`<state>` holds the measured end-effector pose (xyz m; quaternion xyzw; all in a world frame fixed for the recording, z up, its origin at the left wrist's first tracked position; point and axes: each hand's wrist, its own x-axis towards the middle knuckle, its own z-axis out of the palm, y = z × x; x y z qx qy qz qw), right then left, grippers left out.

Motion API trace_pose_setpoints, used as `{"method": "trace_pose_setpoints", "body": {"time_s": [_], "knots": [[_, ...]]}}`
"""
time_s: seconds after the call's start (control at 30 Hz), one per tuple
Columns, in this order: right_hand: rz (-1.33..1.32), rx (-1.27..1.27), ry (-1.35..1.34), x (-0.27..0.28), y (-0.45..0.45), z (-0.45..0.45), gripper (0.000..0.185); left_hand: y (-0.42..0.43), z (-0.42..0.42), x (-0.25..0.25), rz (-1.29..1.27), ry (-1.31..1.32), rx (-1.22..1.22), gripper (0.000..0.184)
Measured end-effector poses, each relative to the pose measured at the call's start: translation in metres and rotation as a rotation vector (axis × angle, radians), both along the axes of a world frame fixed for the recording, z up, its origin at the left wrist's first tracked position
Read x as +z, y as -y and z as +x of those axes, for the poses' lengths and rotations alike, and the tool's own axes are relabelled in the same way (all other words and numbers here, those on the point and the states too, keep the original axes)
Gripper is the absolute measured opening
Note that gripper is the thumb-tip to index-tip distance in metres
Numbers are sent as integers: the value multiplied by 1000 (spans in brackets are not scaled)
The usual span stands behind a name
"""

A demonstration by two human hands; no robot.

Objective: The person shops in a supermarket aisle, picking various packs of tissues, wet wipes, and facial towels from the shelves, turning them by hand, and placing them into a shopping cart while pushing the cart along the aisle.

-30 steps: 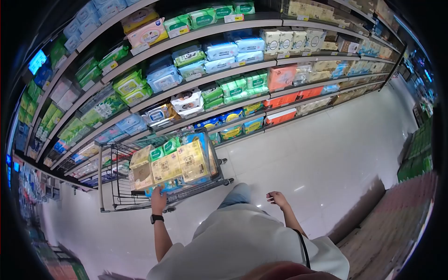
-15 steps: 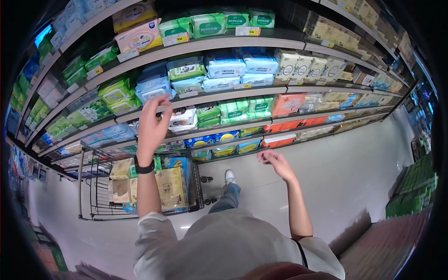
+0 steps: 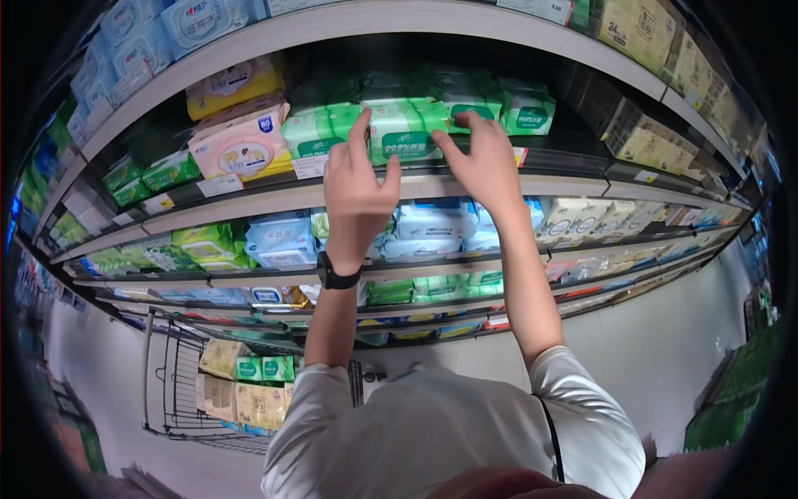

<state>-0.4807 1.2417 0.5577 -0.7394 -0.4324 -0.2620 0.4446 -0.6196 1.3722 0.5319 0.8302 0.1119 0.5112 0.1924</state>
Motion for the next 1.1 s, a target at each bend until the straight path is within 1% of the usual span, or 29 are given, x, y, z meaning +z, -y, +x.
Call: {"method": "trace_pose_setpoints", "body": {"time_s": [0.03, 0.07, 0.1, 0.13, 0.17, 0.2, 0.23, 0.27, 0.3, 0.33, 0.37, 0.4, 0.43, 0.5, 0.53, 0.57, 0.6, 0.63, 0.67, 0.77, 0.83, 0.87, 0.9, 0.93, 0.97, 1.0, 1.03, 1.07, 1.1], "knots": [[-144, 4, -98, -3, -6, 8, 49, -1, 7, -3, 6, 2, 5, 67], [-185, -1, -48, -10, -9, 17, 56, 2, 15, -9, 27, 57, -28, 69], [-186, 6, -54, -11, -12, 19, 56, 4, 19, -13, 42, 105, -63, 70], [-196, 1, -48, -12, -13, 19, 57, 9, 21, -12, -24, 107, -74, 73], [-203, -3, -40, -13, -14, 18, 59, 12, 22, -13, -23, 102, -64, 73], [-199, 8, -43, -16, -14, 19, 59, 13, 23, -15, -78, 142, -114, 73], [-86, 81, -109, -20, -14, 21, 57, 15, 24, -16, -131, 182, -165, 73], [28, 155, -169, -21, -14, 22, 55, 16, 26, -19, -123, 184, -156, 73], [35, 165, -164, -21, -13, 18, 55, 19, 28, -25, -181, 239, -223, 74], [134, 180, -181, -22, -11, 12, 51, 19, 28, -29, -241, 293, -293, 76], [233, 194, -198, -22, -10, 8, 49, 20, 25, -32, -234, 297, -288, 76], [323, 264, -112, -27, -13, 11, 48, 22, 23, -34, -188, 312, -312, 81], [326, 269, -106, -31, -10, 9, 48, 25, 21, -34, -167, 329, -339, 85], [493, 575, -429, -41, 2, -1, 44, 33, 16, -34, -125, 361, -395, 92], [563, 773, -542, -46, 11, -8, 45, 43, 8, -30, 3, 414, -432, 92], [649, 846, -666, -51, 22, -21, 48, 53, 0, -28, 127, 462, -468, 92], [707, 888, -629, -59, 33, -28, 51, 64, -5, -29, 187, 535, -543, 88], [766, 927, -592, -66, 44, -36, 53, 81, -14, -26, 245, 593, -518, 89], [836, 914, -591, -70, 59, -46, 56, 94, -26, -28, 266, 595, -499, 91], [793, 773, -339, -87, 109, -64, 47, 132, -61, -39, 270, 604, -462, 96], [650, 676, -28, -83, 142, -76, 41, 157, -90, -46, 220, 357, -286, 90], [598, 657, 64, -86, 157, -83, 38, 171, -101, -44, 303, 335, -148, 72], [569, 664, 106, -89, 170, -89, 37, 181, -109, -49, 283, 325, -136, 72], [541, 671, 148, -93, 182, -95, 36, 191, -120, -53, 293, 314, -127, 67], [560, 638, 164, -99, 195, -105, 33, 201, -130, -58, 305, 302, -117, 62], [582, 607, 179, -105, 206, -115, 30, 211, -139, -66, 286, 331, -159, 56], [573, 624, 158, -112, 219, -125, 30, 221, -152, -71, 273, 317, -138, 56], [478, 521, 192, -120, 235, -134, 29, 231, -166, -75, 343, 309, -133, 55], [454, 487, 189, -126, 243, -146, 28, 241, -180, -81, 413, 294, -128, 54]]}}
